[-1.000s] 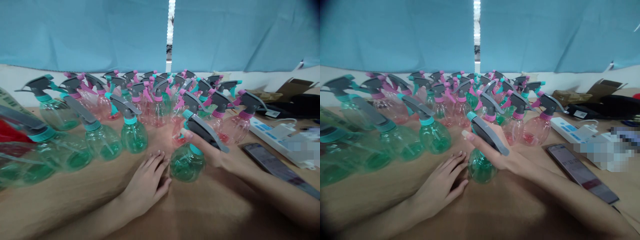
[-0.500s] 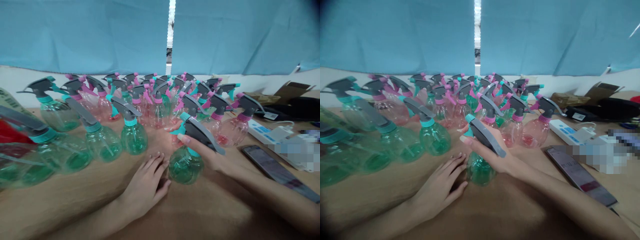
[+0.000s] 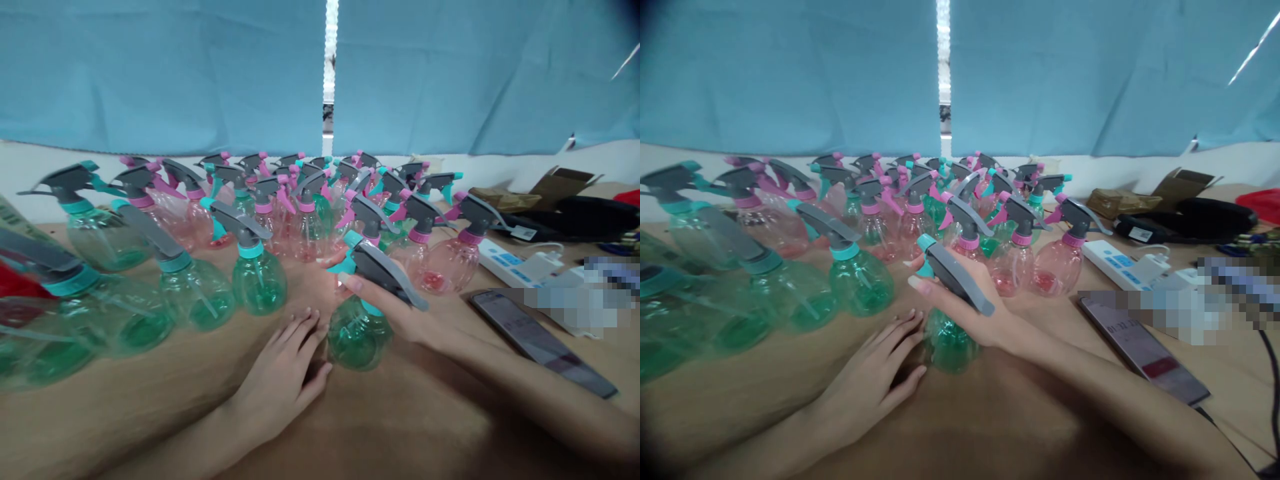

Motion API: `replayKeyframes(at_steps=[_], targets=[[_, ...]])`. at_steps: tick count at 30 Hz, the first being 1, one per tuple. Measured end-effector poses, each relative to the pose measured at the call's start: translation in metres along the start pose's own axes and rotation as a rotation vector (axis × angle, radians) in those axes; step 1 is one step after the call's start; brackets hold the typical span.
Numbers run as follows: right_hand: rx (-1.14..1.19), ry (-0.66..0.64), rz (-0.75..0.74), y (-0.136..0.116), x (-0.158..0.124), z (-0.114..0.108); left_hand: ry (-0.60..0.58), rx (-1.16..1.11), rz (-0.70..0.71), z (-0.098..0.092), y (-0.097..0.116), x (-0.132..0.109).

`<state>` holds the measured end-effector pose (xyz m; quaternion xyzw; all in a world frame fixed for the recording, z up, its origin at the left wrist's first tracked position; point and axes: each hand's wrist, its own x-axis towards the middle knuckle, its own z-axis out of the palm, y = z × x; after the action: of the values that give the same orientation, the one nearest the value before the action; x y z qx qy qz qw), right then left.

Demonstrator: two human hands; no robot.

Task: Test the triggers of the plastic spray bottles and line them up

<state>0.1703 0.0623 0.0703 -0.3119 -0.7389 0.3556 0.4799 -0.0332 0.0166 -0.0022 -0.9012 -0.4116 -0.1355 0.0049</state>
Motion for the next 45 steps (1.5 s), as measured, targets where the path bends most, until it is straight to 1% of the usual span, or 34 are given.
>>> replayKeyframes(at_steps=[3,11,21,24,27,29,33,35,38,45], targets=[[-0.011,-0.003,-0.027,0.0,0.001,0.0,0.005,0.002,-0.001,0.0,0.0,0.0],[0.013,-0.021,-0.04,-0.005,0.004,-0.001,-0.008,0.016,0.003,-0.001,0.0,0.0],[0.032,-0.007,-0.072,-0.005,0.003,0.0,-0.033,0.009,-0.01,-0.003,0.0,0.0],[0.03,-0.014,-0.052,-0.004,0.003,0.0,-0.038,0.005,-0.017,-0.003,0.0,-0.001],[0.023,-0.014,-0.065,-0.004,0.003,0.0,-0.025,-0.005,-0.019,-0.002,0.0,-0.001],[0.022,-0.012,-0.077,-0.005,0.004,0.0,-0.01,-0.012,-0.015,-0.002,0.0,-0.001],[-0.02,-0.022,-0.03,-0.011,0.005,-0.001,0.004,-0.02,-0.007,-0.002,0.0,0.0],[-0.01,-0.02,-0.035,-0.012,0.005,-0.001,0.002,-0.018,-0.007,-0.003,0.0,0.0],[-0.009,-0.014,-0.053,-0.01,0.004,-0.001,-0.005,-0.014,-0.008,-0.003,0.0,0.0],[-0.051,-0.014,-0.038,-0.004,0.004,0.0,-0.003,-0.019,-0.007,-0.003,0.001,0.0]])
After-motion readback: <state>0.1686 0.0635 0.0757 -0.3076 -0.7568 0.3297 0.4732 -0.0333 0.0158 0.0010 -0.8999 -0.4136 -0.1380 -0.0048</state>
